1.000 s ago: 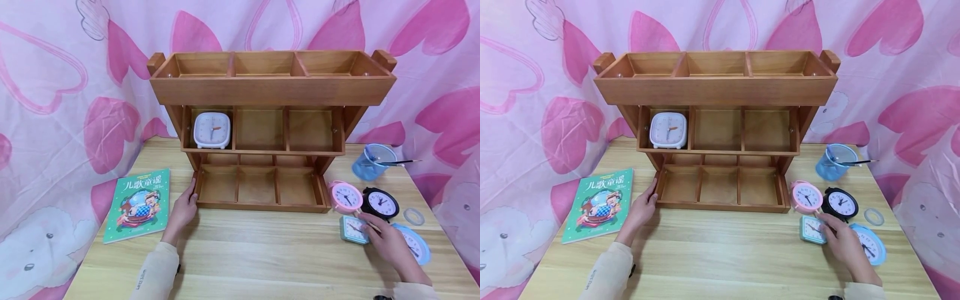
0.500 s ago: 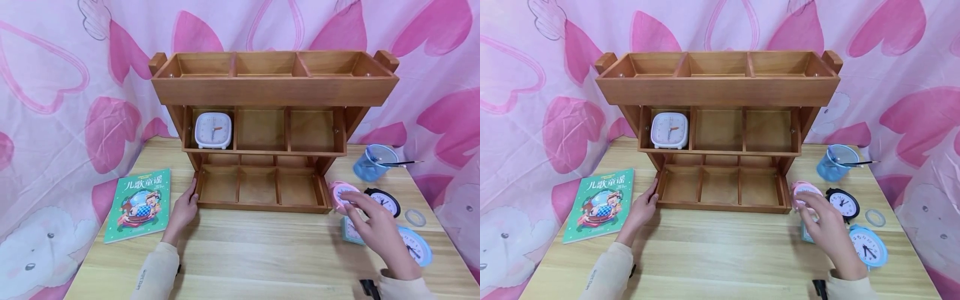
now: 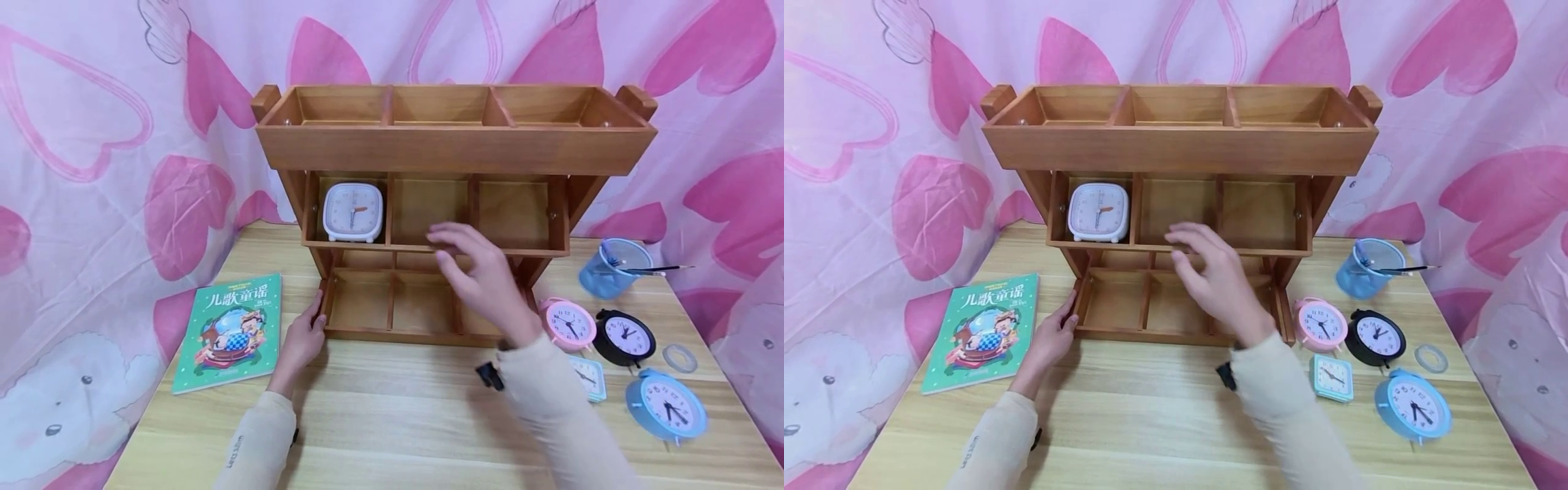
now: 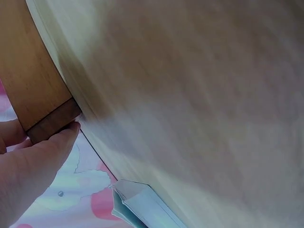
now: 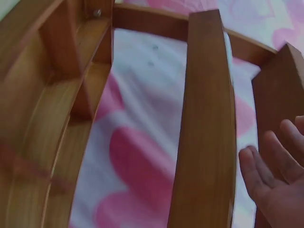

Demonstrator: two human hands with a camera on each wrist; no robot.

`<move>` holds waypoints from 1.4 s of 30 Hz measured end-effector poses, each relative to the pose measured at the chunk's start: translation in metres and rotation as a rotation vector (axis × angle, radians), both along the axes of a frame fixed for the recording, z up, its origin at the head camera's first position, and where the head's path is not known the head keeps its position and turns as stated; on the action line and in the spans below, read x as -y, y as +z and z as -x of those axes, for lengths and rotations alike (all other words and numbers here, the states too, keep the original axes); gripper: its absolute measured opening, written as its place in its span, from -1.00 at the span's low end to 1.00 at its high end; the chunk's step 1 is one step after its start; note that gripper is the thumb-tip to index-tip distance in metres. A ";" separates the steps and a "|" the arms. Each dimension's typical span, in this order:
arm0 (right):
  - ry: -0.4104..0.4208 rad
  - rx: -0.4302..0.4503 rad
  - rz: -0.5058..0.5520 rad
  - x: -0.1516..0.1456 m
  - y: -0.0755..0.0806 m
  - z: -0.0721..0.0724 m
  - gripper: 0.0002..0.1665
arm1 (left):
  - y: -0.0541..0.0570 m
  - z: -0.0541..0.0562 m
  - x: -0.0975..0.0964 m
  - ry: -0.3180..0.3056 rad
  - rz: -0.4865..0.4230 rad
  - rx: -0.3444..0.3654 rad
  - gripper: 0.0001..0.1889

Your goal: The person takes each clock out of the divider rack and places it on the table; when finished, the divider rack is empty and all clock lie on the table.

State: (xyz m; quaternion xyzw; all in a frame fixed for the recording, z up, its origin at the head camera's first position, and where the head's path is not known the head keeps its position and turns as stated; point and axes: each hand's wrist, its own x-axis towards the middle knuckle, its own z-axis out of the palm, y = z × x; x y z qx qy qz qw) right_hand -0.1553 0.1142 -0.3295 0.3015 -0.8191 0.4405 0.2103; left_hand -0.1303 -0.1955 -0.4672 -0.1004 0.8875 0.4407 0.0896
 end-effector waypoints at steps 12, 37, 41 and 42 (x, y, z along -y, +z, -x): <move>-0.052 0.156 -0.213 0.082 0.018 0.064 -0.38 | -0.001 0.003 -0.008 0.021 -0.019 -0.008 -0.43; -0.057 0.255 -0.355 0.105 0.027 0.083 -0.20 | -0.002 0.004 0.001 0.041 -0.045 -0.019 -0.43; -0.024 0.259 -0.343 0.102 0.029 0.085 -0.30 | -0.003 0.004 0.001 0.046 -0.050 -0.009 -0.42; -0.019 0.257 -0.344 0.101 0.029 0.085 -0.33 | -0.002 0.003 0.001 0.045 -0.050 -0.012 -0.42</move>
